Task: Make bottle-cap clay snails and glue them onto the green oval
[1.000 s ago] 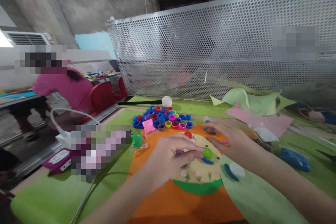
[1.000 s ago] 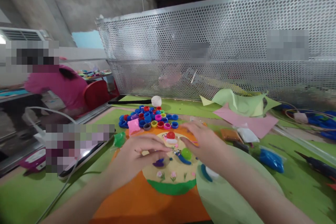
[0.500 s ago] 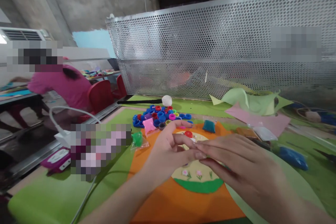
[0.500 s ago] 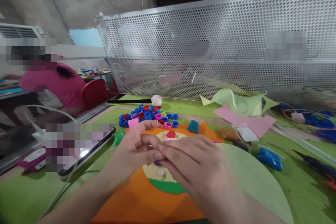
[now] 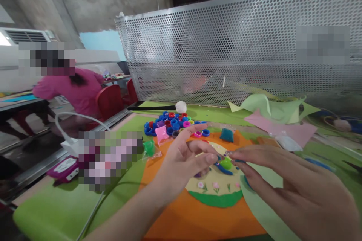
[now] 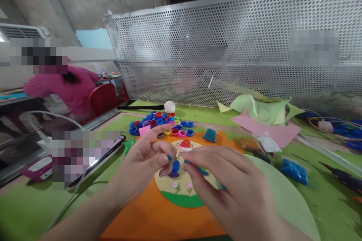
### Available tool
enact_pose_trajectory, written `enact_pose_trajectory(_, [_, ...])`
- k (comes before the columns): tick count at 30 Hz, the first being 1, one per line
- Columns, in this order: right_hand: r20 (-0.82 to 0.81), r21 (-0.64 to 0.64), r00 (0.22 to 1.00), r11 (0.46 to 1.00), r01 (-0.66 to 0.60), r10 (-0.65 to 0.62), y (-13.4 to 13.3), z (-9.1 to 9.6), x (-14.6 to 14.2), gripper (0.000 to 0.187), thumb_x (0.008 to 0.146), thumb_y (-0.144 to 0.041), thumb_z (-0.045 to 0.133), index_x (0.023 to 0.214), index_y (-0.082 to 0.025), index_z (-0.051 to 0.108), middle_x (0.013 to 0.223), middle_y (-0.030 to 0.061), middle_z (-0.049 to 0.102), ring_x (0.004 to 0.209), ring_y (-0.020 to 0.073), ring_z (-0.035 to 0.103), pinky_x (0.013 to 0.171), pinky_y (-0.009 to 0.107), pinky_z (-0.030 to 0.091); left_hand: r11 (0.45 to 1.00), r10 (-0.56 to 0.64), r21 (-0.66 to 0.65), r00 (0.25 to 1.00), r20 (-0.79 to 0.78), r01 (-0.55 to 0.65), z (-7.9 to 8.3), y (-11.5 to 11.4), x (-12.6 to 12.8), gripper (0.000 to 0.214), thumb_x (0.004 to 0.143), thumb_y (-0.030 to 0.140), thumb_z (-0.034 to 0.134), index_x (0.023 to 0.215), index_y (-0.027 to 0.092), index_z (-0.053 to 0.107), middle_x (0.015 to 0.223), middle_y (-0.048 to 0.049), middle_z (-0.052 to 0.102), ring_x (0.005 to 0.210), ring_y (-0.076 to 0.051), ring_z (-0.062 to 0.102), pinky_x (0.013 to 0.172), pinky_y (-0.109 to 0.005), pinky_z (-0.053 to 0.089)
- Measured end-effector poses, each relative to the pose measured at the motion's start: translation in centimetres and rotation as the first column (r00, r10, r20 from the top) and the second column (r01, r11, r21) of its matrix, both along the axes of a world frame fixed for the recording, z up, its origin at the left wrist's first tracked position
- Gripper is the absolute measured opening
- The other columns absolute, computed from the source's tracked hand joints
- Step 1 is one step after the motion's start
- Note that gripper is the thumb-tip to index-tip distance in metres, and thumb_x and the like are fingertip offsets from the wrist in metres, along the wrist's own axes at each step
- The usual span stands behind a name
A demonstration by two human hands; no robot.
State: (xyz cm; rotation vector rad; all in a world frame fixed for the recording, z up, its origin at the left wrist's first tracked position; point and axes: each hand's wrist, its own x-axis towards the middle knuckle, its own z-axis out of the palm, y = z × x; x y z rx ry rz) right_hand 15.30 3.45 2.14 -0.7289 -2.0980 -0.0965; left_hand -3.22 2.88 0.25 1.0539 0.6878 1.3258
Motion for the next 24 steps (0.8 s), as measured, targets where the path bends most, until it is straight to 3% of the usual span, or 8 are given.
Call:
enact_pose_trajectory(7, [0.047, 0.031, 0.999, 0.999, -0.005, 0.004, -0.08, 0.22, 0.43, 0.015, 0.089, -0.023, 0.05, 0.089, -0.026, 0.065, 0.081, 0.0005, 0.072, 0.069, 0.0176, 0.069, 0.068, 0.028, 0.057, 1.0, 0.002, 0.006, 0.994, -0.111, -0.001, 0.07, 0.01, -0.42, 0.052, 0.072, 0.034, 0.076, 0.117, 0.017, 0.056, 0.067, 0.0015, 0.067, 0.046, -0.006, 0.048, 0.046, -0.02, 0.037])
enact_pose_trajectory(14, [0.023, 0.129, 0.999, 0.991, 0.022, -0.025, 0.39, 0.14, 0.29, 0.009, 0.089, -0.025, 0.053, 0.084, -0.022, 0.06, 0.075, -0.0029, 0.07, 0.063, 0.0095, 0.065, 0.062, 0.017, 0.052, 0.998, 0.054, -0.008, 0.992, -0.115, -0.055, 0.12, 0.07, -0.29, 0.057, 0.061, 0.024, 0.083, 0.112, 0.017, 0.058, 0.059, 0.0053, 0.063, 0.052, -0.007, 0.053, 0.046, -0.016, 0.04])
enact_pose_trajectory(20, [-0.01, 0.063, 1.0, 0.998, 0.027, -0.027, 0.46, 0.24, -0.16, 0.025, 0.091, -0.027, 0.047, 0.068, -0.021, 0.053, 0.055, -0.0055, 0.057, 0.046, 0.0068, 0.054, 0.046, 0.017, 0.041, 0.999, 0.008, 0.033, 0.998, -0.058, -0.006, 0.05, 0.1, -0.29, 0.045, 0.06, 0.011, 0.081, 0.1, 0.019, 0.06, 0.064, 0.0062, 0.059, 0.057, -0.008, 0.057, 0.048, -0.016, 0.043])
enact_pose_trajectory(24, [0.065, -0.022, 0.995, 0.997, 0.079, -0.077, 0.74, -0.25, -0.2, 0.027, 0.092, -0.026, 0.042, 0.069, -0.021, 0.055, 0.058, -0.0033, 0.059, 0.046, 0.0096, 0.056, 0.041, 0.021, 0.037, 0.999, 0.0, 0.04, 0.996, -0.093, 0.004, -0.02, 0.19, -0.32, 0.039, 0.065, 0.015, 0.079, 0.1, 0.019, 0.062, 0.067, 0.0035, 0.062, 0.055, -0.007, 0.055, 0.046, -0.016, 0.041])
